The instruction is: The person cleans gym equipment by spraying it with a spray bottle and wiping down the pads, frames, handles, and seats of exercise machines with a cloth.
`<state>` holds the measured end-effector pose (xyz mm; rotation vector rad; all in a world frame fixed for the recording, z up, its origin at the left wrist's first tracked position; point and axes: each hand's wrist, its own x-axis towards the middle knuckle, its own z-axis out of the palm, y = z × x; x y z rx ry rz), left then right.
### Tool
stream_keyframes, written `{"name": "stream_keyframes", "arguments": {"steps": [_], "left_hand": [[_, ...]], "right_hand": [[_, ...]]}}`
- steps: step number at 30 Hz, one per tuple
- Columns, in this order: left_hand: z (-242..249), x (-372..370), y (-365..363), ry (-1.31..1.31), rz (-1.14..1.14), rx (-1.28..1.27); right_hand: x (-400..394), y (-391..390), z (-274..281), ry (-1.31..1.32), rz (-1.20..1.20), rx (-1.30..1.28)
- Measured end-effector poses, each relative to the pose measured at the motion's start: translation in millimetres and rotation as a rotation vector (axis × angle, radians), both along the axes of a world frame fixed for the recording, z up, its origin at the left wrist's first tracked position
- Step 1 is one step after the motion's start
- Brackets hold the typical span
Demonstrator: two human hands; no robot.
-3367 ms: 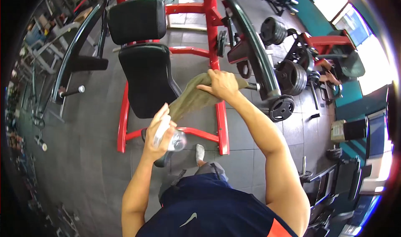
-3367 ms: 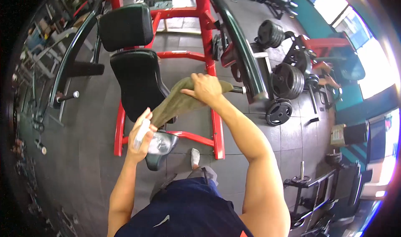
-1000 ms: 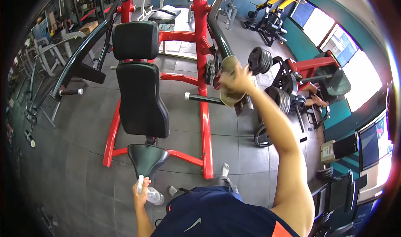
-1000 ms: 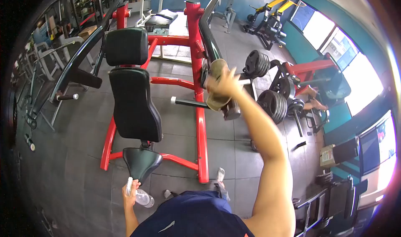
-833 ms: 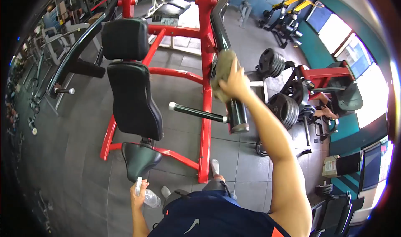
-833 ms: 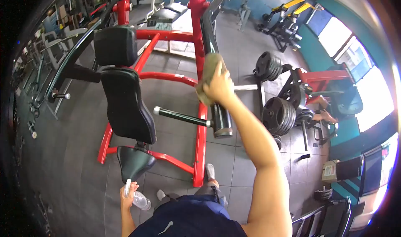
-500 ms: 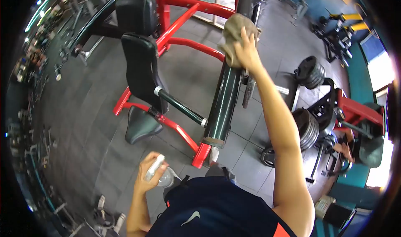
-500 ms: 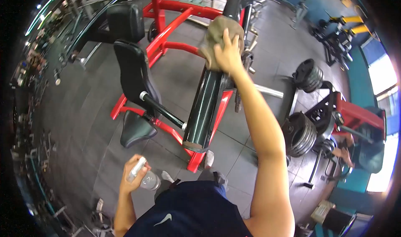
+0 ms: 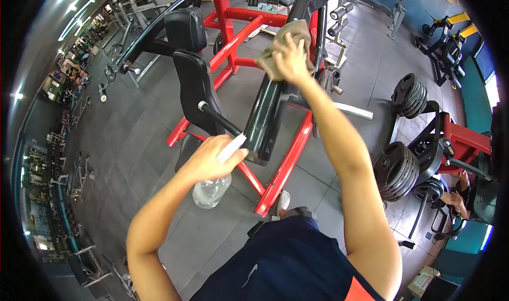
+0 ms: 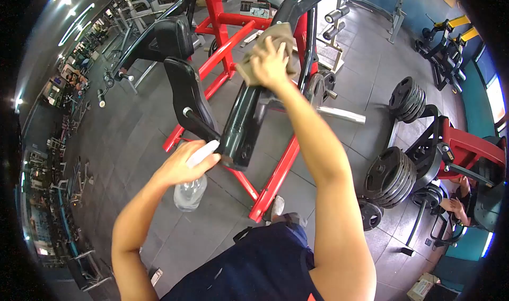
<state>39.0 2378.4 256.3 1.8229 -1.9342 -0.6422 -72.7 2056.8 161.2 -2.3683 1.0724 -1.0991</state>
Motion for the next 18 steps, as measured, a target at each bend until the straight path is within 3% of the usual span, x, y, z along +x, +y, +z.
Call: {"name": "stream_keyframes", "arguments": {"steps": [3, 5, 8, 11, 13, 14, 16, 18], "left_hand": [[-13, -16, 63, 0.143, 0.113, -0.107], [-45, -27, 112, 0.207, 0.266, -0.073], [-104, -49, 186, 0.307, 0.482, 0.049], [-146, -92, 252, 0.699, 0.960, 0.191], [-177, -109, 297, 0.804, 1.092, 0.210], [-187, -114, 315, 0.852, 1.153, 0.228], [-194, -132, 334, 0.849, 1.293, 0.200], [-221, -145, 354, 0.859, 1.380, 0.151]], "right_hand": [[-14, 168, -26, -0.167, 0.033, -0.147], [-51, 273, -16, 0.037, 0.244, 0.081], [-49, 255, -1, -0.041, 0.192, 0.185], [-3, 122, -2, -0.147, -0.056, 0.254], [11, 35, 13, -0.312, -0.184, 0.366], [18, 18, 18, -0.264, -0.222, 0.370], [17, 26, 21, -0.194, -0.245, 0.303], [5, 99, -2, -0.237, -0.133, 0.107]]}}
